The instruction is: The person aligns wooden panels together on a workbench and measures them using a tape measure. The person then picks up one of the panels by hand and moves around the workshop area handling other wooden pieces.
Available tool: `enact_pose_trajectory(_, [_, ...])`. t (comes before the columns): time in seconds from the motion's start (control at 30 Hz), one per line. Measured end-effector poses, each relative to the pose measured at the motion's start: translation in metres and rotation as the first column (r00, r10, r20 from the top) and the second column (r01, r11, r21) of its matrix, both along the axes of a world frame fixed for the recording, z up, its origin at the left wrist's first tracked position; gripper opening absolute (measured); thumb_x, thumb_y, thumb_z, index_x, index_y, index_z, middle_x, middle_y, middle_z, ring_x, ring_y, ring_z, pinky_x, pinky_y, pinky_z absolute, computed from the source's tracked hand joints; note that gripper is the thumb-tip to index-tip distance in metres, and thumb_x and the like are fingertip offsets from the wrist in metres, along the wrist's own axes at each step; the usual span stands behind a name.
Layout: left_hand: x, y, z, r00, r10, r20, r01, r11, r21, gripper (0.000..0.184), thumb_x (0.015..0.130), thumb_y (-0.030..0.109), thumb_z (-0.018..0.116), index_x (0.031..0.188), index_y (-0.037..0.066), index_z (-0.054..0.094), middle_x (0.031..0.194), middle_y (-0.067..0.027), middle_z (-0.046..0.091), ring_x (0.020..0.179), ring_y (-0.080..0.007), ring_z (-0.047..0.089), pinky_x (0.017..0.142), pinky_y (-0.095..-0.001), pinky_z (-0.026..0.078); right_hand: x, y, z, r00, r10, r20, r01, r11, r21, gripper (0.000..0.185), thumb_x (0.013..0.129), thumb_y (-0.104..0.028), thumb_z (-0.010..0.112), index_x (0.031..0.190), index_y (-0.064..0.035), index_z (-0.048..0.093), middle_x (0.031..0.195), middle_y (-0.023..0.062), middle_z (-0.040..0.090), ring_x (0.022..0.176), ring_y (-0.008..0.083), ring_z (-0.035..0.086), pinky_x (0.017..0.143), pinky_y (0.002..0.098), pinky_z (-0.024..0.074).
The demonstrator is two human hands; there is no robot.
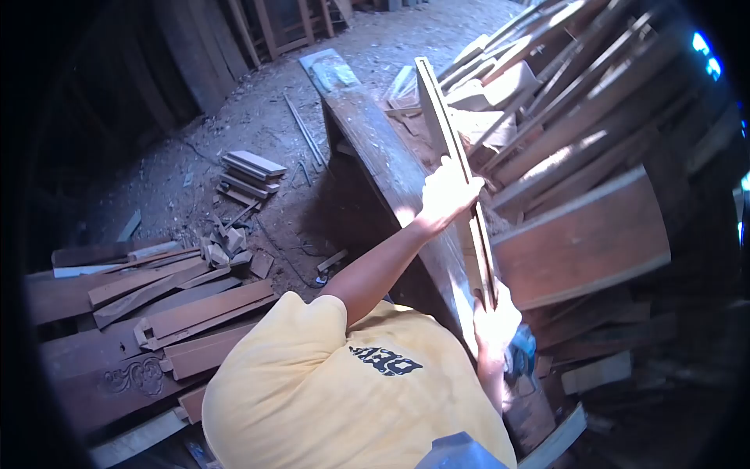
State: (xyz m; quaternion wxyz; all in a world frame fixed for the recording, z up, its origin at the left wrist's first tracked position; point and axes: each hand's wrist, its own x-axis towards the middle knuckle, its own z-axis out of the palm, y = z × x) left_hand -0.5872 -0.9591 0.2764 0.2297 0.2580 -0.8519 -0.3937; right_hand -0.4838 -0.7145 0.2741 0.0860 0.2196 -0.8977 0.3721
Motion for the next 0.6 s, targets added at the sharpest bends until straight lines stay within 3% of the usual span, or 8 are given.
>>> enact_pose_trajectory(0.03, [-0.013, -0.030, -0.018, 0.998, 0.059, -0.011, -0.059, 0.997, 0.043, 0.054, 0.084, 0.044, 0.065, 0.106, -0.005, 0.061, 0.091, -0.0258, 0.067, 0.089, -0.0439, 0.068, 0.083, -0.0497, 0.055, -0.022, -0.029, -0.012, 1.000, 0.012, -0.016, -0.010, 0.992, 0.125, 0.029, 0.077, -0.008, 0.077, 0.104, -0.0059, 0.066, 0.087, 0.0178, 0.072, 0.080, 0.0347, 0.073, 0.072, 0.0389, 0.0562])
enact_pose_trajectory(0.1, [-0.040, -0.088, -0.061, 0.985, 0.167, 0.036, -0.168, 0.986, 0.021, 0.055, 0.083, 0.043, 0.065, 0.104, -0.008, 0.060, 0.092, -0.0274, 0.068, 0.089, -0.0439, 0.069, 0.081, -0.0499, 0.056, -0.066, -0.086, -0.037, 0.981, 0.081, 0.175, -0.096, 0.992, 0.080, 0.029, 0.080, -0.012, 0.076, 0.106, -0.0077, 0.065, 0.082, 0.0193, 0.071, 0.077, 0.0367, 0.071, 0.069, 0.0412, 0.0555])
enact_pose_trajectory(0.17, [-0.058, -0.131, -0.099, 0.953, 0.278, 0.123, -0.295, 0.943, 0.152, 0.066, 0.082, 0.038, 0.065, 0.123, -0.012, 0.048, 0.095, -0.0292, 0.070, 0.091, -0.0456, 0.070, 0.086, -0.0509, 0.055, -0.096, -0.128, -0.069, 0.975, 0.083, 0.206, -0.128, 0.968, 0.217, 0.026, 0.081, -0.018, 0.073, 0.103, -0.0081, 0.062, 0.081, 0.0203, 0.070, 0.076, 0.0395, 0.070, 0.069, 0.0450, 0.0547])
enact_pose_trajectory(0.27, [-0.060, -0.175, -0.106, 0.930, 0.180, 0.321, -0.253, 0.946, 0.201, 0.071, 0.083, 0.043, 0.067, 0.123, -0.011, 0.043, 0.096, -0.0311, 0.070, 0.097, -0.0470, 0.068, 0.091, -0.0545, 0.052, -0.129, -0.177, -0.061, 0.958, 0.018, 0.286, -0.169, 0.841, 0.513, 0.027, 0.078, -0.021, 0.070, 0.098, -0.0092, 0.055, 0.081, 0.0197, 0.070, 0.079, 0.0411, 0.069, 0.075, 0.0516, 0.0533])
enact_pose_trajectory(0.37, [-0.052, -0.182, -0.105, 0.903, 0.114, 0.414, -0.210, 0.958, 0.194, 0.076, 0.088, 0.057, 0.065, 0.122, -0.007, 0.041, 0.104, -0.0364, 0.066, 0.104, -0.0494, 0.065, 0.091, -0.0544, 0.051, -0.134, -0.191, -0.050, 0.948, 0.093, 0.303, -0.237, 0.843, 0.482, 0.025, 0.080, -0.022, 0.071, 0.097, -0.0093, 0.057, 0.077, 0.0193, 0.068, 0.076, 0.0420, 0.068, 0.070, 0.0496, 0.0535])
enact_pose_trajectory(0.43, [-0.054, -0.206, -0.109, 0.902, 0.159, 0.402, -0.268, 0.935, 0.232, 0.080, 0.090, 0.063, 0.060, 0.127, -0.004, 0.039, 0.105, -0.0364, 0.065, 0.106, -0.0497, 0.064, 0.089, -0.0548, 0.050, -0.142, -0.207, -0.046, 0.933, 0.118, 0.341, -0.255, 0.883, 0.394, 0.024, 0.081, -0.020, 0.070, 0.099, -0.0092, 0.058, 0.079, 0.0194, 0.068, 0.077, 0.0415, 0.068, 0.071, 0.0486, 0.0532])
enact_pose_trajectory(0.53, [-0.077, -0.307, -0.139, 0.895, 0.444, -0.033, -0.428, 0.879, 0.210, 0.057, 0.091, 0.046, 0.066, 0.127, 0.006, 0.049, 0.089, -0.0158, 0.063, 0.085, -0.0378, 0.064, 0.078, -0.0520, 0.050, -0.144, -0.217, -0.053, 0.924, 0.137, 0.357, -0.300, 0.837, 0.457, 0.024, 0.082, -0.017, 0.069, 0.103, -0.0087, 0.058, 0.080, 0.0196, 0.067, 0.077, 0.0408, 0.068, 0.070, 0.0474, 0.0527])
enact_pose_trajectory(0.6, [-0.099, -0.388, -0.142, 0.872, 0.484, -0.069, -0.479, 0.874, 0.077, 0.060, 0.088, 0.038, 0.070, 0.135, 0.007, 0.050, 0.104, -0.0154, 0.064, 0.100, -0.0337, 0.063, 0.089, -0.0452, 0.051, -0.146, -0.219, -0.050, 0.895, 0.076, 0.439, -0.271, 0.876, 0.400, 0.025, 0.085, -0.020, 0.068, 0.106, -0.0108, 0.059, 0.086, 0.0192, 0.068, 0.083, 0.0415, 0.068, 0.075, 0.0491, 0.0532])
